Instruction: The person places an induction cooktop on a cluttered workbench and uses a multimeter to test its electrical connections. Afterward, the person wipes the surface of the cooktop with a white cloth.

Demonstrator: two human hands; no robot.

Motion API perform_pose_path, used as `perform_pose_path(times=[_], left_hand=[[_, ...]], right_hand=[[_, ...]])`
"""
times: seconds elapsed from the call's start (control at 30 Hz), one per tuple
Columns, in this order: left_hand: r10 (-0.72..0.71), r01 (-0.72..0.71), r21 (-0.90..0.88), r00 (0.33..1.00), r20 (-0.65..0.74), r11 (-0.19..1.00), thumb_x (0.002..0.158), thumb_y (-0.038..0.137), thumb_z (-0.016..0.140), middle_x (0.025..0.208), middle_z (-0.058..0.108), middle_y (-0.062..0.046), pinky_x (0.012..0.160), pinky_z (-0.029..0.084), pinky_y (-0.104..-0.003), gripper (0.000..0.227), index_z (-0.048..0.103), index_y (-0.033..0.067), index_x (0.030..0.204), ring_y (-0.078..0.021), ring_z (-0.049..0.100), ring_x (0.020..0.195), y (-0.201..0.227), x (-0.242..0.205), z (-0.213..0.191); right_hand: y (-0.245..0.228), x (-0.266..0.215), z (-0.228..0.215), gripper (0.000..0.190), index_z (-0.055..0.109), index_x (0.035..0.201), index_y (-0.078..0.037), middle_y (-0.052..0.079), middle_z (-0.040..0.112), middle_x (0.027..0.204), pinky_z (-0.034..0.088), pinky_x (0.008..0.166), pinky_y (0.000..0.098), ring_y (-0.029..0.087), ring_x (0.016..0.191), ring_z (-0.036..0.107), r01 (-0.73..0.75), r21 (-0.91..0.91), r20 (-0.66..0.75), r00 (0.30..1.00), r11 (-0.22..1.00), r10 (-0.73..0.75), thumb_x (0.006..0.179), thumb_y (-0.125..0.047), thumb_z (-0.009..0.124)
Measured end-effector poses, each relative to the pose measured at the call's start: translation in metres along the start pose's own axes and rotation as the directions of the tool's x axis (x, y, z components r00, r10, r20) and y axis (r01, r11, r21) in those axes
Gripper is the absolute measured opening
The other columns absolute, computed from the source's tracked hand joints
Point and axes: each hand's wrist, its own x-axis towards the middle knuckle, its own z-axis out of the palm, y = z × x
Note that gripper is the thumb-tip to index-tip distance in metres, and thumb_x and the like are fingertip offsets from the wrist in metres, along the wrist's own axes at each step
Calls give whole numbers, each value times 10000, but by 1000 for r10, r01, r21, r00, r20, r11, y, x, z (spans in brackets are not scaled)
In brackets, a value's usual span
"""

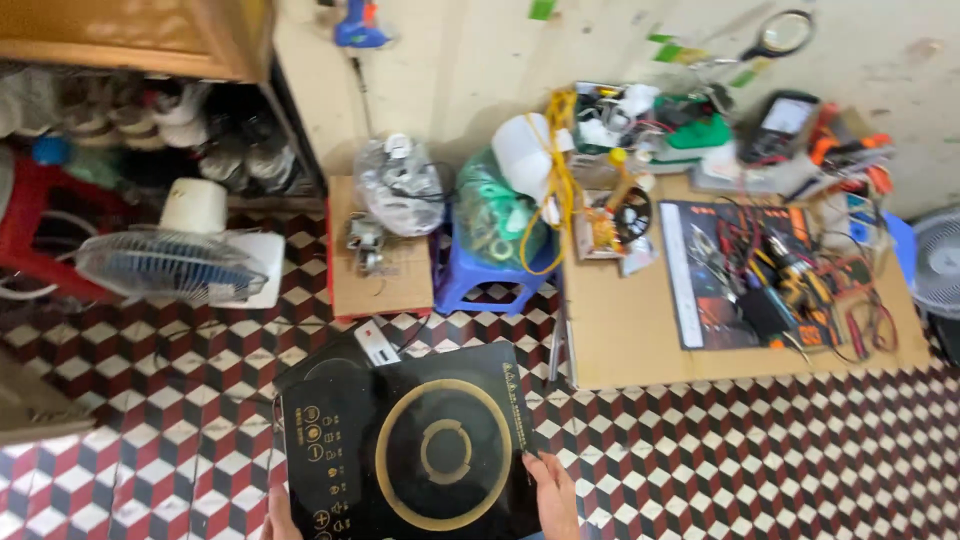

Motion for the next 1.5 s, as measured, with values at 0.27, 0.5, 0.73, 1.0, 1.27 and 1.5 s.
perform_pose_path(times=[0.27,0.5,0.73,1.0,1.27,1.5], left_hand=[[-232,205,148,953,193,967,934,485,686,1071,751,-183,768,555,-377,686,679,-119,1261,-254,698,848,163,-222,174],[-233,166,267,942,242,949,925,523,668,1106,730,-236,702,590,-323,788,518,-86,1401,-270,732,847,129,-284,234],[-226,118,237,832,506,964,868,496,666,1085,728,-160,708,595,-371,747,460,48,1429,-229,730,835,107,-357,300],[-139,142,33,849,510,989,885,326,699,1033,761,-137,712,581,-353,566,625,-31,1318,-210,710,817,58,-366,385],[-39,12,59,886,462,998,928,306,687,1225,721,-124,886,517,-326,610,584,-56,1408,-184,672,1017,35,-332,469],[-196,152,145,912,361,978,1010,249,629,1235,697,-297,961,526,-501,582,538,-115,1455,-350,663,1077,17,-293,520]], right_hand=[[-115,-48,-79,406,695,1129,47,86,692,977,451,848,297,176,909,585,2,-48,-179,984,999,-11,938,-301,612],[-163,-6,-148,416,702,1095,34,73,662,945,437,849,293,168,892,567,84,-78,-137,986,993,-94,966,-342,580],[-165,54,-240,423,715,1040,59,49,619,911,430,821,310,169,881,536,148,-15,-160,976,989,-148,962,-347,622],[-223,128,-298,451,717,1170,-4,71,738,1078,464,908,272,167,1007,659,130,-32,-66,989,991,-132,943,-365,571],[-274,218,-327,484,718,1194,10,126,746,1115,488,937,326,221,1019,665,49,-40,2,999,998,-49,950,-377,558],[-303,297,-380,609,730,1134,22,110,747,1015,556,800,357,209,904,693,-45,-219,-42,998,975,37,987,-531,524]])
